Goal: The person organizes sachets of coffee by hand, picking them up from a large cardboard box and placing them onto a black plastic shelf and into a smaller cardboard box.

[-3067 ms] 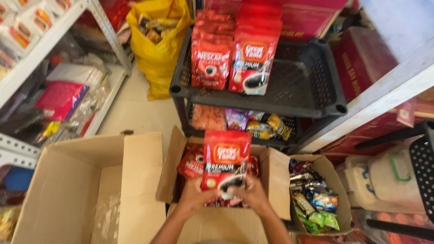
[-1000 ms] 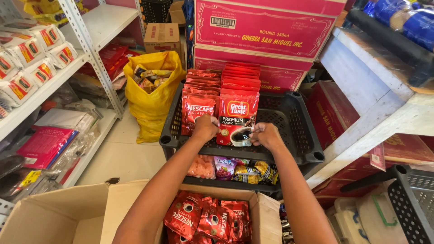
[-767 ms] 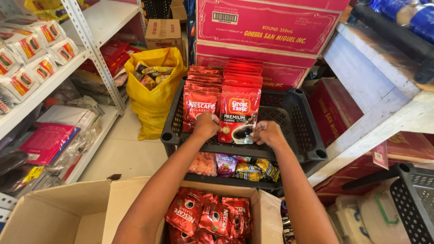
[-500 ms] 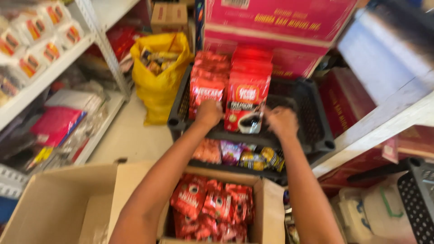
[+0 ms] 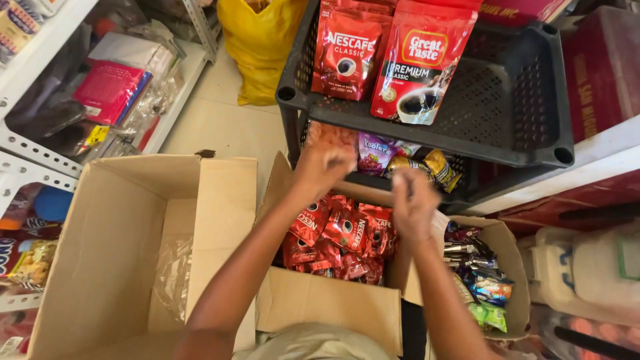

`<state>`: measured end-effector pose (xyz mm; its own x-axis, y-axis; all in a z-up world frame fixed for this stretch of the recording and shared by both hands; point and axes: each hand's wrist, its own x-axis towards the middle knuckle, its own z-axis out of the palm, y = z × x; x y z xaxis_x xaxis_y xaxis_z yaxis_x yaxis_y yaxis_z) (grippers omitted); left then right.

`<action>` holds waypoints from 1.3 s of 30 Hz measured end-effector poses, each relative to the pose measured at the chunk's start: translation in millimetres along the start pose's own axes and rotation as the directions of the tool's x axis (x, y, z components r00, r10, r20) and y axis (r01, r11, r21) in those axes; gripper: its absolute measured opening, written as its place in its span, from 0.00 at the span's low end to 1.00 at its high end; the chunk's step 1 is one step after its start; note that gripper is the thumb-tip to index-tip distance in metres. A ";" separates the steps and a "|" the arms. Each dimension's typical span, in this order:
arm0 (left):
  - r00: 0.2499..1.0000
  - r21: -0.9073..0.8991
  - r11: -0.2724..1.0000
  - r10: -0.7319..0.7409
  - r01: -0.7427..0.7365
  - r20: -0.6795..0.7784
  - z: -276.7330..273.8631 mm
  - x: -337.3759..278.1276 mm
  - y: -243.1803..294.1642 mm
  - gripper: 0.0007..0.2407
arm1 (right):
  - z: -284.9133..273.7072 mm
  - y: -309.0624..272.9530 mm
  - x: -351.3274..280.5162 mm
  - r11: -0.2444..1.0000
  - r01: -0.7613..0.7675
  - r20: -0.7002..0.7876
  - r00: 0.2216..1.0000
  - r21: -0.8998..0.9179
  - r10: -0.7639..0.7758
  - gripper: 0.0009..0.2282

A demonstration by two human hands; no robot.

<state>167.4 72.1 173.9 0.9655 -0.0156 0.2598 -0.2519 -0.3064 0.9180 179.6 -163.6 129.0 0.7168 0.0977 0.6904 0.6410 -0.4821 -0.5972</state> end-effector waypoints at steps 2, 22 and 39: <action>0.941 0.407 0.861 -0.339 0.306 0.010 0.4 -24.3 -19.5 0.07 | 18.8 15.5 -48.4 0.982 -0.173 0.097 0.981 0.072 0.166 0.08; 0.828 0.783 0.605 -0.361 -0.142 0.429 107.1 -47.2 -165.6 0.31 | 26.9 -7.2 -175.3 0.781 -0.371 0.665 0.413 -0.501 0.623 0.10; 0.744 0.892 0.420 -0.539 -0.168 0.394 125.0 -32.5 -159.9 0.38 | 24.4 -11.0 -167.5 0.758 -0.426 0.665 0.376 -0.494 0.645 0.12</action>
<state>184.4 2.6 -18.8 0.8802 -0.2215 -0.4198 -0.2099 -0.9749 0.0741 59.2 -153.4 10.0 0.8655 0.3053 -0.3970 0.0452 -0.8371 -0.5452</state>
